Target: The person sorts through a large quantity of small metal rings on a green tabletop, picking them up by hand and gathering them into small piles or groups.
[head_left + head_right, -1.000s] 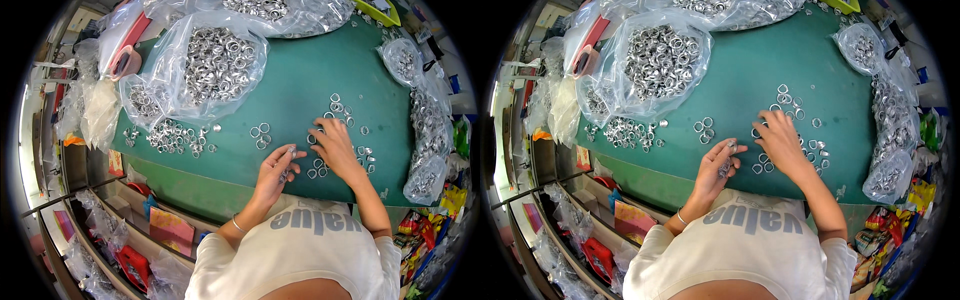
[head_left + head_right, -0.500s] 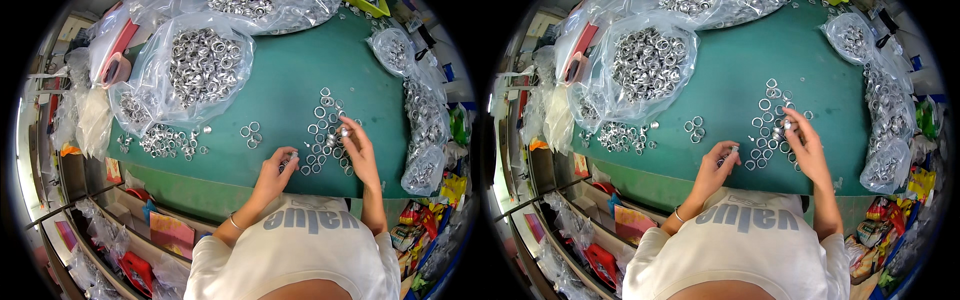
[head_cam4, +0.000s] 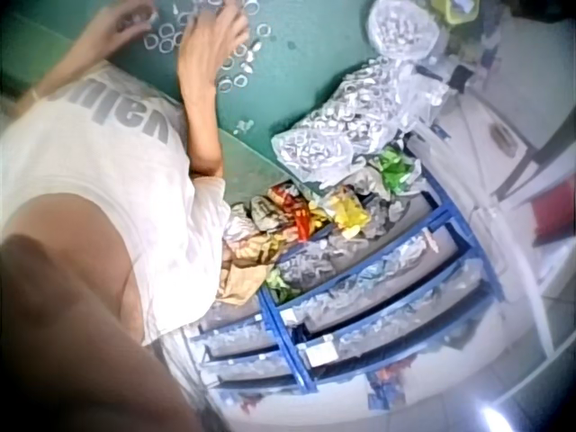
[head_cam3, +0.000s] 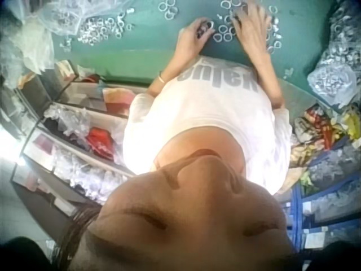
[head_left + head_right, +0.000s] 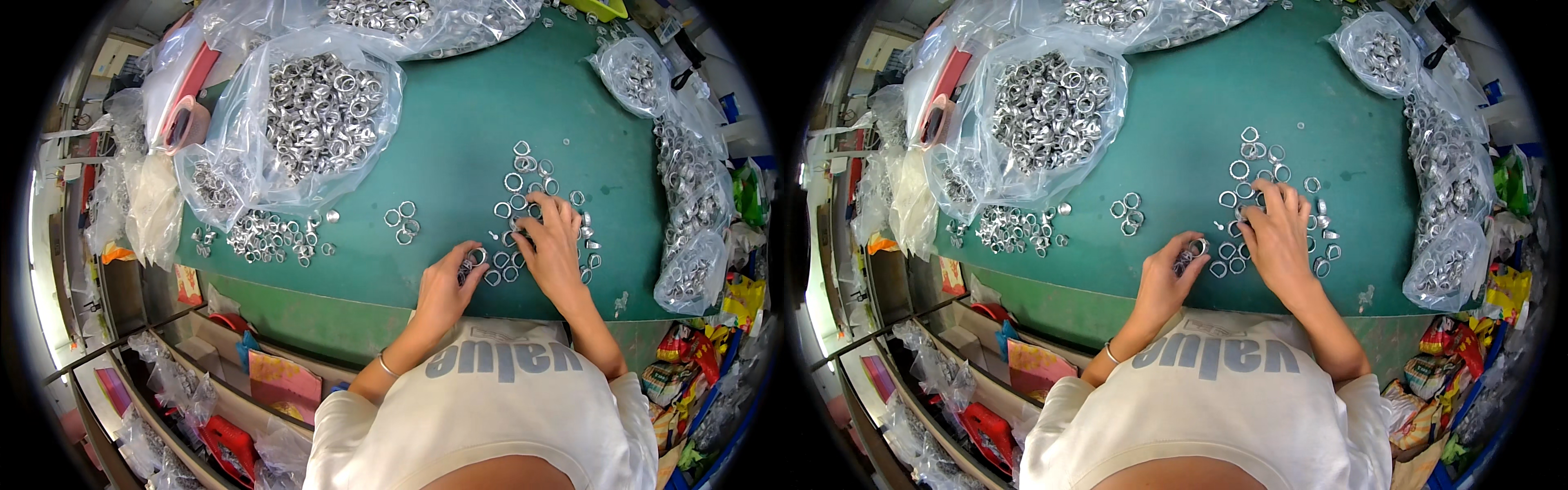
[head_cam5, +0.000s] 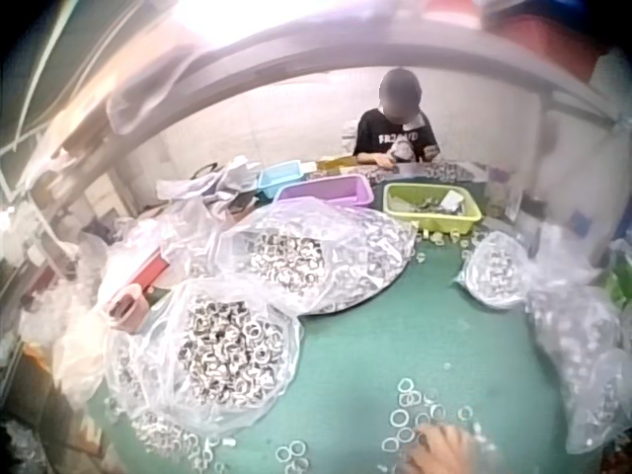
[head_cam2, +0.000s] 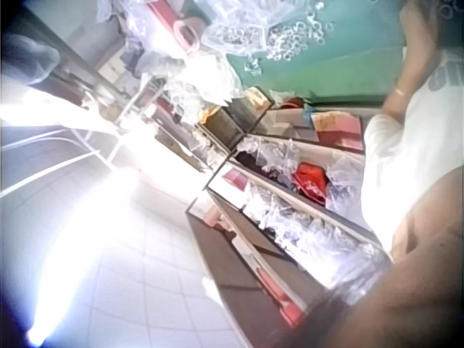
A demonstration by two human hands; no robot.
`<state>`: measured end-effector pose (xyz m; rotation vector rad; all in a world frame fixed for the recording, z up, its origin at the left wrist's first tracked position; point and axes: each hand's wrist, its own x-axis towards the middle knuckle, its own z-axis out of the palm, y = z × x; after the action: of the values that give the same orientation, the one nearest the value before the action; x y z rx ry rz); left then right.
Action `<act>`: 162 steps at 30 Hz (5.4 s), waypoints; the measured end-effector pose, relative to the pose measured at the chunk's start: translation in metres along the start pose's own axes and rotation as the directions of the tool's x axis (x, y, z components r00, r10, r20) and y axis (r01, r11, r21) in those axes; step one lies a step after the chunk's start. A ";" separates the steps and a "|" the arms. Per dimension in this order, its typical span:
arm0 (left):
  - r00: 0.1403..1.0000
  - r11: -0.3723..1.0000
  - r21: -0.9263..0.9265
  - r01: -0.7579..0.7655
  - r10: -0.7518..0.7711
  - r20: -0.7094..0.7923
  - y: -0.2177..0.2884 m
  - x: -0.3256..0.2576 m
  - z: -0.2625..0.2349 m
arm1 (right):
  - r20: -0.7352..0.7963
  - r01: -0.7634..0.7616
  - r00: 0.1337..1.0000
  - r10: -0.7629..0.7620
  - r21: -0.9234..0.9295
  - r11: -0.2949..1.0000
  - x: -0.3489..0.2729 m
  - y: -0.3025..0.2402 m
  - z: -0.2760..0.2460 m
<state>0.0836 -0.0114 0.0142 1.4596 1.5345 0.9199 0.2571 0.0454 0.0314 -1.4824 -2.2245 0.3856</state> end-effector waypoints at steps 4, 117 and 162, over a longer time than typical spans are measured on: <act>0.998 0.990 -0.119 0.070 -0.069 0.012 0.000 -0.003 -0.002 | -0.018 -0.042 0.999 0.050 0.326 0.945 0.000 0.016 -0.012; 0.970 0.877 -0.428 0.219 -0.151 0.188 0.022 0.008 0.019 | 0.117 -0.385 0.916 0.385 0.533 0.754 -0.018 0.043 -0.031; 0.998 0.996 0.072 -0.055 0.052 0.043 0.028 0.014 0.021 | 0.014 -0.308 0.942 0.335 0.436 0.845 0.003 0.085 -0.037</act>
<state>0.1145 0.0043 0.0304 1.5693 1.5192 0.8672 0.3426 0.0806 0.0252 -1.5812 -1.6845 0.8680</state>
